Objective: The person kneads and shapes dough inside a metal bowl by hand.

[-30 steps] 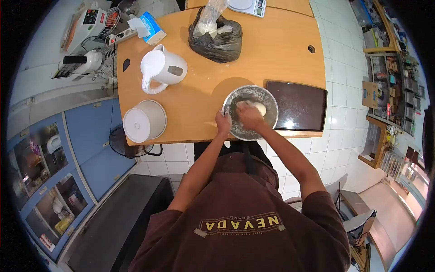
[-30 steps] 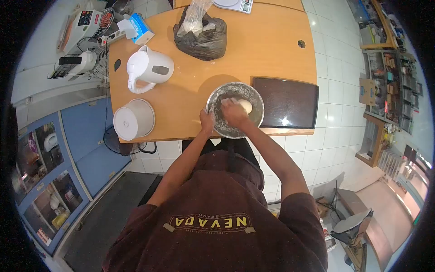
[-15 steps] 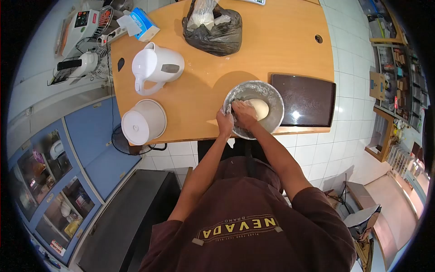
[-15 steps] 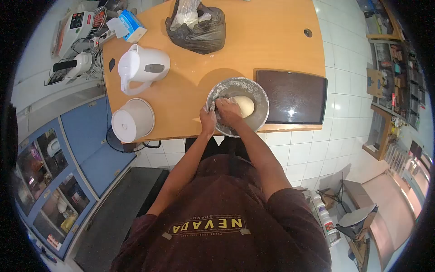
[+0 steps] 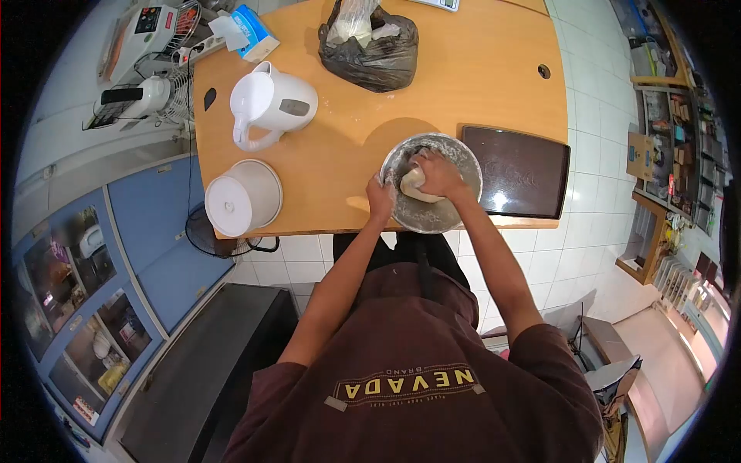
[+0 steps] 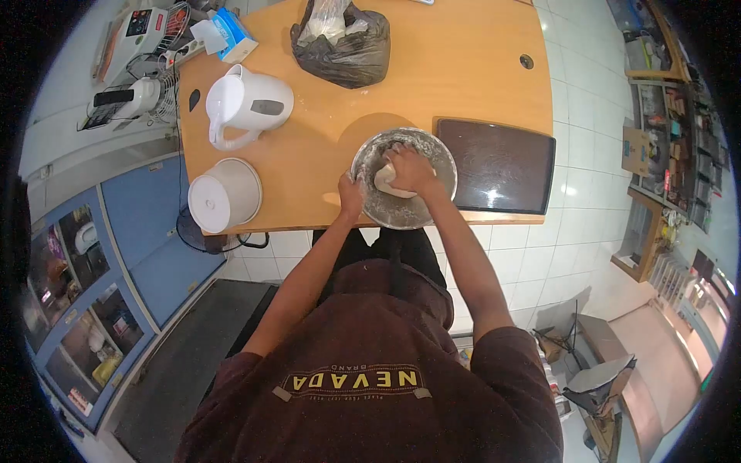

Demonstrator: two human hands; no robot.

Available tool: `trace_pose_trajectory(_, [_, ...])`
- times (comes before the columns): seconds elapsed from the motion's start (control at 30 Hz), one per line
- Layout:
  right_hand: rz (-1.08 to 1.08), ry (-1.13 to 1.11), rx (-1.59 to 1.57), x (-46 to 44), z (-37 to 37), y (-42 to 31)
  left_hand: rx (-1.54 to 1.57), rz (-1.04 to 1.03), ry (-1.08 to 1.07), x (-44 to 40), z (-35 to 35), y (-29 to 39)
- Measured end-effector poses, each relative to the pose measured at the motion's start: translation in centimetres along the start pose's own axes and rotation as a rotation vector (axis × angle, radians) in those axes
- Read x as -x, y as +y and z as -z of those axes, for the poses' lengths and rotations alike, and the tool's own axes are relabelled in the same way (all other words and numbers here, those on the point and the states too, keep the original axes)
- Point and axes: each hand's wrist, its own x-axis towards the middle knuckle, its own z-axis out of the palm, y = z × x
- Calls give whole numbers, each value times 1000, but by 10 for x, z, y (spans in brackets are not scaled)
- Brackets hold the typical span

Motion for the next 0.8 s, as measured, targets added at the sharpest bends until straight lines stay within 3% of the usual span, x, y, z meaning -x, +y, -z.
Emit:
trace_pose_trajectory(0.03, [-66, -172, -66, 1, 6, 4, 29, 12, -2, -4, -2, -14])
trace_pose_trajectory(0.1, [-25, -136, 7, 17, 8, -2, 90, 35, -9, -10, -5, -23])
trace_pose_trajectory(0.2, [42, -149, 150, 30, 6, -8, -107, 59, -53, -8, -4, -12])
trace_pose_trajectory(0.3, [141, -159, 242, 40, 6, -18, -87, -54, 75, -1, -8, -10])
trace_pose_trajectory(0.53, [226, -112, 276, 58, 12, -33, -47, 37, -25, -10, -5, -8])
trace_pose_trajectory(0.63, [37, -316, 286, 46, 3, -47, -110, 29, -17, -9, -5, -8])
trace_pose_trajectory(0.73, [159, -77, 403, 46, -35, -40, -123, 40, -15, -7, -4, -2])
trace_pose_trajectory(0.8, [238, -229, 270, 42, -21, -31, -117, 29, -5, -6, -4, 4])
